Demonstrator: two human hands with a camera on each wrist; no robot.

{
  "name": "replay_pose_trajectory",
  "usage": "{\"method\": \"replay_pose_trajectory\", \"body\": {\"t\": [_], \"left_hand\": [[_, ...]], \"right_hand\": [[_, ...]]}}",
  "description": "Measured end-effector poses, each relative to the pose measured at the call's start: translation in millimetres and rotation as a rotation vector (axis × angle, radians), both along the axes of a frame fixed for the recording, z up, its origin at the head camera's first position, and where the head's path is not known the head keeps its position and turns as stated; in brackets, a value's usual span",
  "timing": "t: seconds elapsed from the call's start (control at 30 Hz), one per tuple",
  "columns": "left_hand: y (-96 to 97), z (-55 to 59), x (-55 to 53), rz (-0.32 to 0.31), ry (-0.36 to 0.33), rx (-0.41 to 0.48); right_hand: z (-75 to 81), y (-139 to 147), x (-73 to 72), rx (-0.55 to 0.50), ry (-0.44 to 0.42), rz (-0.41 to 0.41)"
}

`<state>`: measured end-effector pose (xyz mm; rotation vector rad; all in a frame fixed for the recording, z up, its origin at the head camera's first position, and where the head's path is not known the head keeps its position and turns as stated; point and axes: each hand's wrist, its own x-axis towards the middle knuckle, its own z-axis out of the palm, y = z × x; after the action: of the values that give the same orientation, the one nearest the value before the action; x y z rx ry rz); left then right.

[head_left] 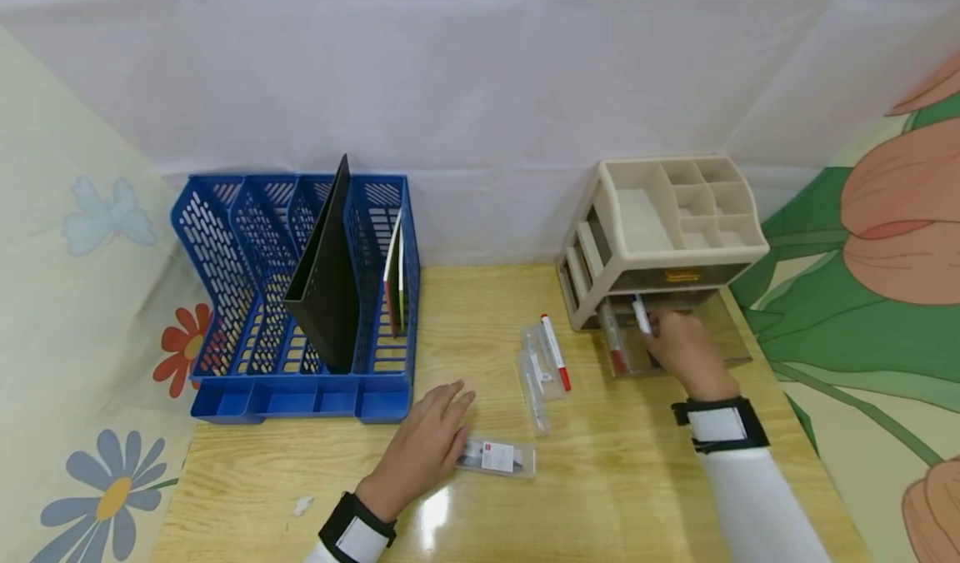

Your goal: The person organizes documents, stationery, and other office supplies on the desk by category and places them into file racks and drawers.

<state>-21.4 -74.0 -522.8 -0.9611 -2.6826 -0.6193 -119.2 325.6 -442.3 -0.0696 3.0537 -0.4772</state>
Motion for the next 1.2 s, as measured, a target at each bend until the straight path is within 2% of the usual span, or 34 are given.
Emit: {"method": "replay_pose_trajectory", "body": {"t": [0.1, 0.3, 0.37, 0.43, 0.63, 0.83, 0.93, 1.07, 1.2], "left_hand": [[-1.1, -2.2, -0.4, 0.007, 0.006, 0.003], [-3.4, -1.3, -3.9, 0.058, 0.029, 0.052], [-4.2, -0.1, -5.5, 0.078, 0.034, 0.075], [-5.0, 0.9, -7.3, 0.091, 0.04, 0.097], [-4.0, 3.6, -12.5, 0.1, 0.057, 0.158], [1.5, 1.6, -19.3, 0.133, 0.058, 0.178], [5.3, 1.4, -23.0, 0.152, 0.044, 0.193], [10.5, 2.6, -27.2, 0.158, 0.023, 0.236], [15.3, 2.5, -30.4, 0.165, -0.018, 0.266]], "right_hand": [[1.5, -5, 5.2, 0.04, 0.08, -0.012], [6.9, -28, 19.2, 0.152, 0.493, 0.03], [11.5, -37, 24.0, 0.176, 0.59, 0.059], [15.9, -46, 28.6, 0.176, 0.641, 0.105], [22.5, -69, 37.0, 0.091, 0.641, 0.216], [15.1, -91, 41.6, 0.002, 0.657, 0.318], [3.2, -104, 42.6, -0.054, 0.631, 0.348], [-20.8, -119, 41.5, -0.106, 0.573, 0.363], [-46.1, -125, 39.9, -0.121, 0.521, 0.342]]}}
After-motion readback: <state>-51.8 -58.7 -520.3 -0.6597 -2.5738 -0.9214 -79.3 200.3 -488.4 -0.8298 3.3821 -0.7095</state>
